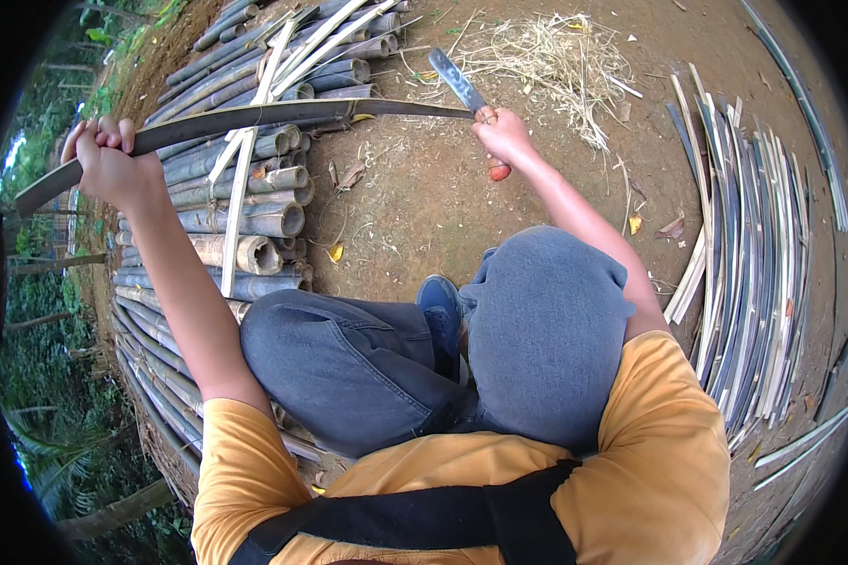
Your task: The person is shaping a long strip of bamboo using a knife, scraping along its length and then bending it while holding both ends.
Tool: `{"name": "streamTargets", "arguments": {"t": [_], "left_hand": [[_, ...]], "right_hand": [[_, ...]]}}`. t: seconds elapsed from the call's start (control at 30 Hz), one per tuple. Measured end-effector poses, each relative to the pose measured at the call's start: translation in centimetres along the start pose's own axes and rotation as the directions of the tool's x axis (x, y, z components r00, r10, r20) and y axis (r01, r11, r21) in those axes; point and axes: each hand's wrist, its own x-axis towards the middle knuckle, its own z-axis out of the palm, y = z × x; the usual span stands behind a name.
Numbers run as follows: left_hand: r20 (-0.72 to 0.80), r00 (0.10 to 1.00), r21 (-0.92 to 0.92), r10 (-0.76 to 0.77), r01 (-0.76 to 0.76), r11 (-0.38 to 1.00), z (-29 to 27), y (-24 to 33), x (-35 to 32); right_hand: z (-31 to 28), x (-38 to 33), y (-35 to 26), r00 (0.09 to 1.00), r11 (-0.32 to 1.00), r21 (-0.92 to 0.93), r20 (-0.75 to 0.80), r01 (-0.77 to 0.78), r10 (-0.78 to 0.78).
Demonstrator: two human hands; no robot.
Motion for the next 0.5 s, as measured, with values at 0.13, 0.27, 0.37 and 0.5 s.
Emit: {"name": "streamTargets", "arguments": {"t": [0.13, 0.27, 0.37, 0.5], "left_hand": [[-0.120, 0.993, 0.067, -0.020, 0.028, 0.997, 0.1, -0.1, -0.1], [-0.117, 0.992, 0.041, -0.036, 0.041, 0.998, 0.0, -0.5, -0.1], [-0.116, 0.993, 0.060, -0.011, 0.018, 0.998, 0.1, -0.1, -0.2], [-0.117, 0.993, 0.064, -0.003, 0.011, 0.998, -0.2, -0.1, -0.3]], "right_hand": [[-1.8, -1.4, -2.9, 0.965, 0.963, 0.066, -0.038, 0.261, -0.259], [-1.9, -3.3, -5.3, 0.947, 0.966, 0.223, 0.258, 0.134, -0.191], [-0.6, -4.6, -6.1, 0.956, 0.946, -0.157, 0.127, 0.284, -0.266], [1.0, -5.4, -5.0, 0.931, 0.895, -0.270, 0.187, 0.356, -0.314]]}}
